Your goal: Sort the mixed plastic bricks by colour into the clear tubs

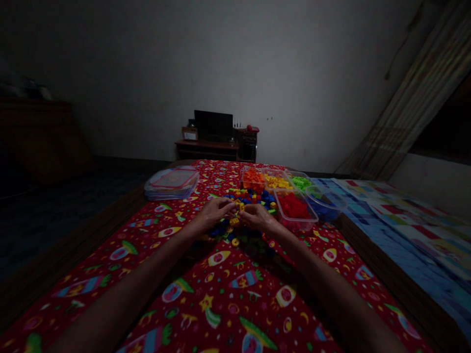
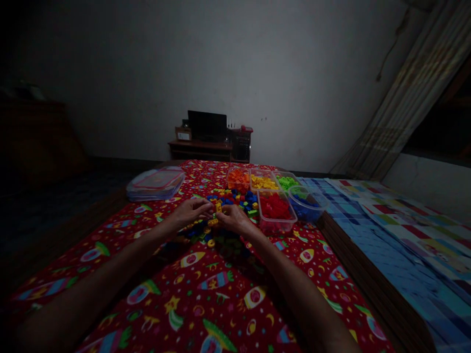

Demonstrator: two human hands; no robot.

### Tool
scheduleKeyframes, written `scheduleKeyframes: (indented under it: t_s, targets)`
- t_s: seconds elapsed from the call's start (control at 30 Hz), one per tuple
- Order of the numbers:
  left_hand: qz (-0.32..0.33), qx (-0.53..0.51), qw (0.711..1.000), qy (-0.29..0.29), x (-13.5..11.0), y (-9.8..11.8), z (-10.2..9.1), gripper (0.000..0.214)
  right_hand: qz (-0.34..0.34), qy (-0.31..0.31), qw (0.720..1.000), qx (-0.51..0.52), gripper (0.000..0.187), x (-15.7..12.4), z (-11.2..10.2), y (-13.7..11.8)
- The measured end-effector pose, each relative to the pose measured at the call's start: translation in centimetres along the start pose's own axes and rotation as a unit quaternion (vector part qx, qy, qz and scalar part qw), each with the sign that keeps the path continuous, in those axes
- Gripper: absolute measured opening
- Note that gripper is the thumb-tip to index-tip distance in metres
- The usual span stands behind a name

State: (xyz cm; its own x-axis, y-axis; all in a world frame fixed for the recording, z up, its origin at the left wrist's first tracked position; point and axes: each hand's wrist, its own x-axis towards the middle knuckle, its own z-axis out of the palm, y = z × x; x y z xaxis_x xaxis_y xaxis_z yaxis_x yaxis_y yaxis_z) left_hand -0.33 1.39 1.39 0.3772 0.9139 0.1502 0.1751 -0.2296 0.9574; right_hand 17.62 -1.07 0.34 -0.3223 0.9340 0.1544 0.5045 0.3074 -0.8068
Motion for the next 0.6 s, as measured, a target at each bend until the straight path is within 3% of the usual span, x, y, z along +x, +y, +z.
scheduleKeyframes:
  t_s: [0.13, 0.3, 0.43, 0.53, 0.6]
  targets:
    - [0.015, 0.01, 0.999, 0.047, 0.0, 0.4, -2.2, 0.038, -0.003, 0.041, 0.995, -0.095, 0.029, 0.5, -2.8, -0.2]
    - [0.019, 0.038, 0.995, 0.094, -0.1, 0.4, -5.0, 0.03, 0.059, 0.151, 0.965, -0.206, 0.028, 3.8, -9.3, 0.4]
    - [0.012, 0.099, 0.99, 0.104, 0.3, -1.3, -6.0, 0.035, 0.126, 0.189, 0.935, -0.272, 0.029, 7.3, -14.0, 1.1]
    - [0.017, 0.188, 0.975, 0.114, 0.7, -3.1, -6.5, 0.041, 0.181, 0.186, 0.923, -0.285, 0.029, 8.9, -15.8, 1.3]
    - [0.019, 0.248, 0.961, 0.117, 0.8, -3.9, -6.8, 0.043, 0.176, 0.183, 0.922, -0.293, 0.028, 9.1, -15.9, 1.3]
